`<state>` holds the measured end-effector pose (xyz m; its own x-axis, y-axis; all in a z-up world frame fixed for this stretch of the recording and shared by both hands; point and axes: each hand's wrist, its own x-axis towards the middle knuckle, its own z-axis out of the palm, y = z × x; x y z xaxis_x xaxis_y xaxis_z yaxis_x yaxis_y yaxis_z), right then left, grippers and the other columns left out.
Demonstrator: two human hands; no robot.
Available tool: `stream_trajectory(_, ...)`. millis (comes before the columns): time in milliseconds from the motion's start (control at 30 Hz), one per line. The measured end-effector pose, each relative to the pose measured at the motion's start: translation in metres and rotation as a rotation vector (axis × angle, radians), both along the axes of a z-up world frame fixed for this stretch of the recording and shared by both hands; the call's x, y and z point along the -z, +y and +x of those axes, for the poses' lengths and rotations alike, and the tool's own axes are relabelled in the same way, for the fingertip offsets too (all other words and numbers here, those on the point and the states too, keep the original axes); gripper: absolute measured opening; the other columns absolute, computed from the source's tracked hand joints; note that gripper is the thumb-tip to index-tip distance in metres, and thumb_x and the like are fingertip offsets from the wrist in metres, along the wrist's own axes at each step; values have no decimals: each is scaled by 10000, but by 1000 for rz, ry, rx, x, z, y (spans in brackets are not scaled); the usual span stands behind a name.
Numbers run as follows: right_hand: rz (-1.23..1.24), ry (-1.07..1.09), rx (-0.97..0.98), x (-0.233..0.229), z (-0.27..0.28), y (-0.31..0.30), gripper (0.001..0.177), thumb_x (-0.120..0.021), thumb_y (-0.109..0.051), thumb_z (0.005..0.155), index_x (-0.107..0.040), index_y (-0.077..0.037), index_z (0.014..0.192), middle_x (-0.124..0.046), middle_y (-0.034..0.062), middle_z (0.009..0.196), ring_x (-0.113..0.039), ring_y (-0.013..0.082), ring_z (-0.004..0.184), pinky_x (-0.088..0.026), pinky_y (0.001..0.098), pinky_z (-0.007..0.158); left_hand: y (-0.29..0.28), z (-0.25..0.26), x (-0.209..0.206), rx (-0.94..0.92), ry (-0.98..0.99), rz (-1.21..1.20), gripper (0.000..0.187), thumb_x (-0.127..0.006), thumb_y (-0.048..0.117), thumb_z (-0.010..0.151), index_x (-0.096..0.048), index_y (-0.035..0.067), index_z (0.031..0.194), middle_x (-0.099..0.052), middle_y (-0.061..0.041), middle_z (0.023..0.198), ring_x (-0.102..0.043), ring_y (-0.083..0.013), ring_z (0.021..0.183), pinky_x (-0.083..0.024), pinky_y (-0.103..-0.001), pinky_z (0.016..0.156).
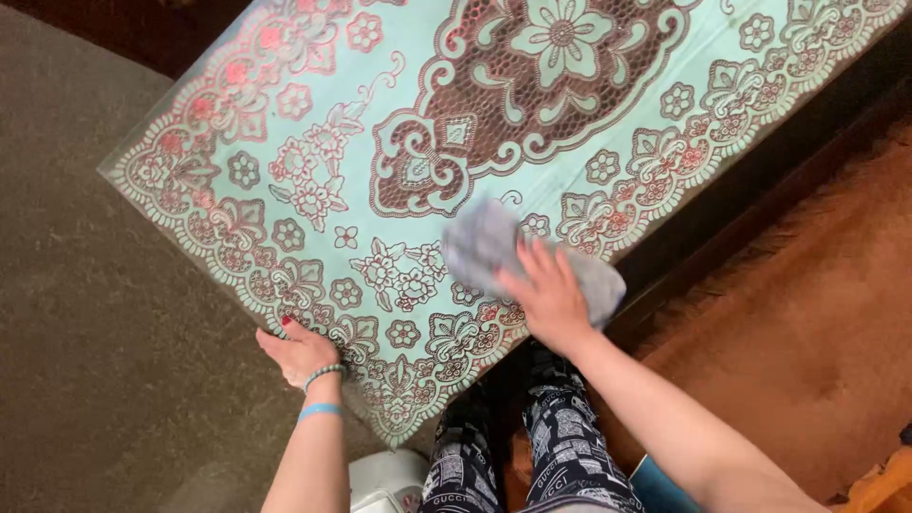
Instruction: The person wipes a patterned tablecloth and adjacent tabletop with a gray cloth. They move items like a plastic bag and containers aside to reach the surface, then wipe the cloth and the table edges. The person also wipes a white trash bin on the floor.
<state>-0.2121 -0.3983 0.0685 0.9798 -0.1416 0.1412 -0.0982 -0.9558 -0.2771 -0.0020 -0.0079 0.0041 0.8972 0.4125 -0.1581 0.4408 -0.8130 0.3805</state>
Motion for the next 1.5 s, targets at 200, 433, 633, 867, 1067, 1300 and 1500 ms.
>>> stream_trajectory(200, -243, 182, -41, -73, 52, -111, 344, -625, -130, 811, -713, -401, 1004, -636, -19, 1158, -672, 255, 1109, -572, 489, 832, -33, -1, -41, 3, -11, 67, 614, -310, 495, 1179, -281, 107, 1653, -524, -279, 1534, -634, -504, 1280, -530, -665, 991)
stream_trajectory(433, -86, -26, 503, 44, 214, -156, 626, -808, 34, 1051, -544, -40, 1614, -330, 383, 1618, -215, 565, 1497, -165, 757, 1173, -37, 2, -41, -20, 28, 134, 608, -359, 458, 1171, -262, 82, 1640, -565, -262, 1464, -710, -528, 1098, -568, -684, 886)
stream_trajectory(633, -247, -365, -109, 26, 205, 71, 443, -514, -104, 1079, -571, -280, 1482, -517, 214, 1564, -444, 462, 1487, -332, 650, 1195, -32, -2, -26, -13, -39, 166, 608, -395, 488, 1166, -310, 88, 1616, -577, -218, 1421, -708, -537, 1063, -562, -676, 880)
stream_trajectory(867, 98, -271, -440, 6, 84, -24, 572, -528, -39, 929, -678, -335, 1395, -585, 85, 1560, -506, 358, 1485, -389, 570, 1171, -36, -7, -24, -55, -39, 204, 640, -401, 529, 1126, -332, 168, 1650, -610, -176, 1406, -733, -495, 1009, -582, -639, 860)
stream_trajectory(1067, -59, -50, 28, -13, 252, -136, 492, -511, -40, 1018, -574, -189, 1482, -457, 144, 1558, -368, 388, 1485, -279, 556, 1180, -49, -5, -49, -97, -6, 135, 652, -387, 484, 1097, -361, 108, 1628, -560, -213, 1511, -714, -530, 978, -542, -679, 771)
stream_trajectory(1300, 143, 78, 43, 12, 379, 13, 566, -243, -436, 1187, -304, -159, 1677, -324, 180, 1725, -230, 368, 1609, -125, 484, 1327, -52, 4, -56, -91, 26, 100, 662, -336, 475, 1090, -375, 50, 1598, -561, -287, 1479, -659, -585, 1017, -488, -726, 711)
stream_trajectory(1500, 255, 23, -706, -16, 206, 49, 865, -605, 79, 805, -463, -225, 1602, -380, 200, 1704, -340, 437, 1596, -253, 654, 1304, -50, 6, -67, -94, 89, 75, 666, -323, 470, 1096, -337, 50, 1613, -524, -284, 1532, -640, -576, 1089, -485, -716, 740)
